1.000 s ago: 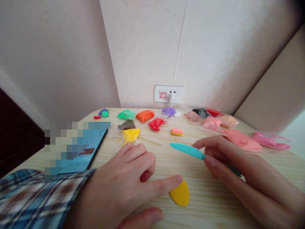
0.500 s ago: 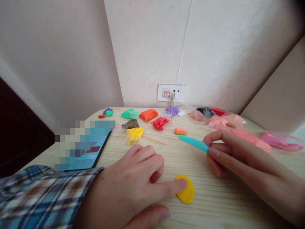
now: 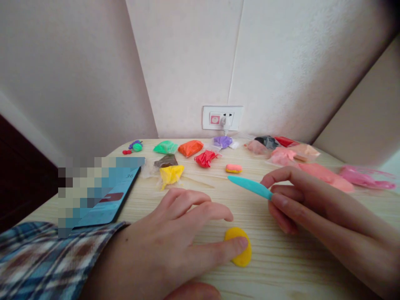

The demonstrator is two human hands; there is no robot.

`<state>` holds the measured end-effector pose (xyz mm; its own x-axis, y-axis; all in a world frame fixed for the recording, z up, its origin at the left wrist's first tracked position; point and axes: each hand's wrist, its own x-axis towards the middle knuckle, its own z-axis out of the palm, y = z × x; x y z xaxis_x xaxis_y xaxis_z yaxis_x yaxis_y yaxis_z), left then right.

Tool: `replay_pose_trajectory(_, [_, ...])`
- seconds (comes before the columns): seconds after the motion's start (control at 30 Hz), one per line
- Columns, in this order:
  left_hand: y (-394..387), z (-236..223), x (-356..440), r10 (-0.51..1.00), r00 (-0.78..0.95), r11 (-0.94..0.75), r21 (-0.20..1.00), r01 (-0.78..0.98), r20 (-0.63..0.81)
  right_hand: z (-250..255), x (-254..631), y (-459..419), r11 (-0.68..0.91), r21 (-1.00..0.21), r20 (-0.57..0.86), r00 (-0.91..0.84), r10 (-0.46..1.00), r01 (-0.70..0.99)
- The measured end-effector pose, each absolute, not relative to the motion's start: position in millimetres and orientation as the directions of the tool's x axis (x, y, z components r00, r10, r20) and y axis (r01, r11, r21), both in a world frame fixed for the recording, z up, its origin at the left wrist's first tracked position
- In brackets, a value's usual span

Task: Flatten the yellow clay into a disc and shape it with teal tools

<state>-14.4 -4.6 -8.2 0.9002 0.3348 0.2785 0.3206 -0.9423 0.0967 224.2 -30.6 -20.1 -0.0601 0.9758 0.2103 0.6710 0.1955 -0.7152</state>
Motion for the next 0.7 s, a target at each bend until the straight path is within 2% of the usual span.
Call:
replay_pose_trajectory(0.1, [-4.0,-6.7,-14.0,0.352,0.911,-0.935,0.116,0.334,0.215,-19.9,223.0,-29.8,0.201,-0.718,0.220,-0.057,0.974,0.667])
replay_pose_trajectory(0.3, [-3.6,-10.5,-15.5,0.321,0.916,-0.944,0.162,0.288,0.242,-19.0,222.4,-30.3,0.223,-0.724,0.233,-0.073,0.970,0.653])
replay_pose_trajectory(0.5, [-1.5,-12.1,-13.8,0.249,0.926,-0.968,0.115,0.225,0.284,-19.9,222.8,-31.3,0.232,-0.736,0.240,-0.076,0.968,0.636])
replay_pose_trajectory(0.7, [-1.7,-9.2,-12.8,0.261,0.945,-0.964,0.107,0.244,0.196,-20.9,222.1,-30.9,0.217,-0.733,0.229,-0.067,0.971,0.645])
